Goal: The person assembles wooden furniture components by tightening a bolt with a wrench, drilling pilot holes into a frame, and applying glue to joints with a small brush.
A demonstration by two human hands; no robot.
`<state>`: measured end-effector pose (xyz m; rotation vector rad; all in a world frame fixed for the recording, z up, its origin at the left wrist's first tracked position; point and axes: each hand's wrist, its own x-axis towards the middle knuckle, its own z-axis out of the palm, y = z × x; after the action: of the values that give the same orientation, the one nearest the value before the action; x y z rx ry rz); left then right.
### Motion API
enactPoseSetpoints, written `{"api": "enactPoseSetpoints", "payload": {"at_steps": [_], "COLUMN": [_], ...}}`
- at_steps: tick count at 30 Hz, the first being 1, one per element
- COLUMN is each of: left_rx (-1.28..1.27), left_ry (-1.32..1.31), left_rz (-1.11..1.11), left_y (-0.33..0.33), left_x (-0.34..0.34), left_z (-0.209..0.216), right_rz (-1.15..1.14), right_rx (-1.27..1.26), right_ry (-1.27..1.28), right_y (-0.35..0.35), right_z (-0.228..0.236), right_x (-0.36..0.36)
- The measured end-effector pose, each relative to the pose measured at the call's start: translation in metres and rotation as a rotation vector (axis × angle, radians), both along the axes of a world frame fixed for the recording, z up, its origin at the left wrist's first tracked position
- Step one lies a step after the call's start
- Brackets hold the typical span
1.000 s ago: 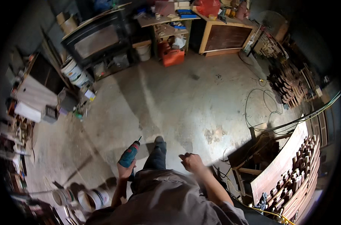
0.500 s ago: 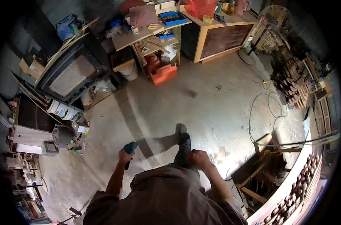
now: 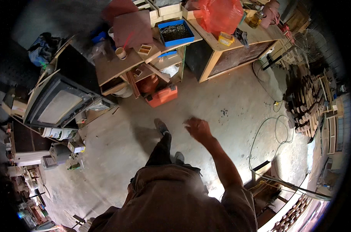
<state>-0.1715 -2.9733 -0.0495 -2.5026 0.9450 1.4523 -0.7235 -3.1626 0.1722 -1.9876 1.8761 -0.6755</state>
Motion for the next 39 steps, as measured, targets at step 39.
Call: {"api": "enactPoseSetpoints", "payload": {"at_steps": [39], "left_rx": [-0.262], "left_ry": [-0.116], "left_rz": [0.710], "left_y": [-0.201], "left_x": [-0.389], "left_z": [0.082], "right_rz": [0.104], "right_rx": [0.031], "right_ry": [0.218], "right_y": [-0.612], "right_z": [-0.095], "right_x": [-0.274]}}
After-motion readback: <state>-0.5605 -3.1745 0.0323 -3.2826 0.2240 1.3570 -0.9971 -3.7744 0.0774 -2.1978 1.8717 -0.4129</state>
